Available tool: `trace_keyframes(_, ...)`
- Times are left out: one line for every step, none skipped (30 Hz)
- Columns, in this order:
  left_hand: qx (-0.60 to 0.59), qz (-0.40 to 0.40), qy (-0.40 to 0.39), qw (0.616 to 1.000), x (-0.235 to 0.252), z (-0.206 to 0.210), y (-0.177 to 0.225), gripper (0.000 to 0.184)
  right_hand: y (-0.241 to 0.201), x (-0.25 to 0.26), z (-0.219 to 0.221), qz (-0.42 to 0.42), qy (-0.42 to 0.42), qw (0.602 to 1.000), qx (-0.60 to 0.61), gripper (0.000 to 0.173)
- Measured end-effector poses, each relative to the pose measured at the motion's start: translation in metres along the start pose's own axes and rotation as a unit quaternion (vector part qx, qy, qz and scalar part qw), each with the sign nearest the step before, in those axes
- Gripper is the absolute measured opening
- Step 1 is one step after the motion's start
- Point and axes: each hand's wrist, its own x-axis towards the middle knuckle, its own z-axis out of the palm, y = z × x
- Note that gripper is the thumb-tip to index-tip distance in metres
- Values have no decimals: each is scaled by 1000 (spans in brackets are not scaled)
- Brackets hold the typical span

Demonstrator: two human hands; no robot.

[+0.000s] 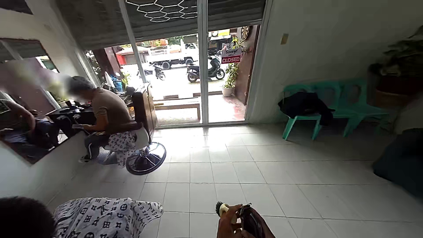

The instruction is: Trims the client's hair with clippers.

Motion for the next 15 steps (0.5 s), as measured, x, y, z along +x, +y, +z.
trace_keyframes(15,2,34,999,17,-12,-7,59,-7,28,2,12,-28,999,-22,87)
trace_keyframes(35,-5,58,998,31,-27,-11,58,-12,54,7,30,-46,998,-44,89)
trace_keyframes(47,-25,75,996,41,-44,-10,57,-17,79,13,49,-65,994,-67,91)
trace_keyframes(38,-63,88,993,47,-63,-4,54,-21,100,22,68,-100,988,-95,92)
trace_keyframes(9,-111,106,988,51,-83,5,52,-27,119,32,82,-149,977,-132,92)
trace_keyframes(-25,-146,133,980,57,-103,14,46,-35,141,43,83,-208,958,-178,92)
trace_keyframes(-51,-166,163,971,62,-122,20,40,-43,165,55,69,-268,935,-223,91)
trace_keyframes(-65,-176,195,963,66,-140,23,33,-47,187,69,44,-321,909,-262,91)
trace_keyframes(-69,-180,228,955,72,-159,24,27,-50,210,85,11,-363,883,-297,91)
trace_keyframes(-66,-182,264,945,79,-175,23,23,-50,232,103,-19,-394,859,-325,92)
trace_keyframes(-62,-190,305,931,85,-188,20,21,-48,249,118,-37,-416,841,-344,93)
trace_keyframes(-58,-200,344,916,90,-197,16,20,-44,263,132,-42,-434,826,-357,94)
trace_keyframes(-54,-206,376,902,95,-206,11,18,-38,276,144,-45,-446,816,-364,94)
trace_keyframes(-47,-209,399,891,101,-216,7,16,-34,289,156,-45,-453,811,-368,94)
trace_keyframes(-39,-207,415,885,107,-228,3,15,-29,303,169,-46,-459,807,-368,94)
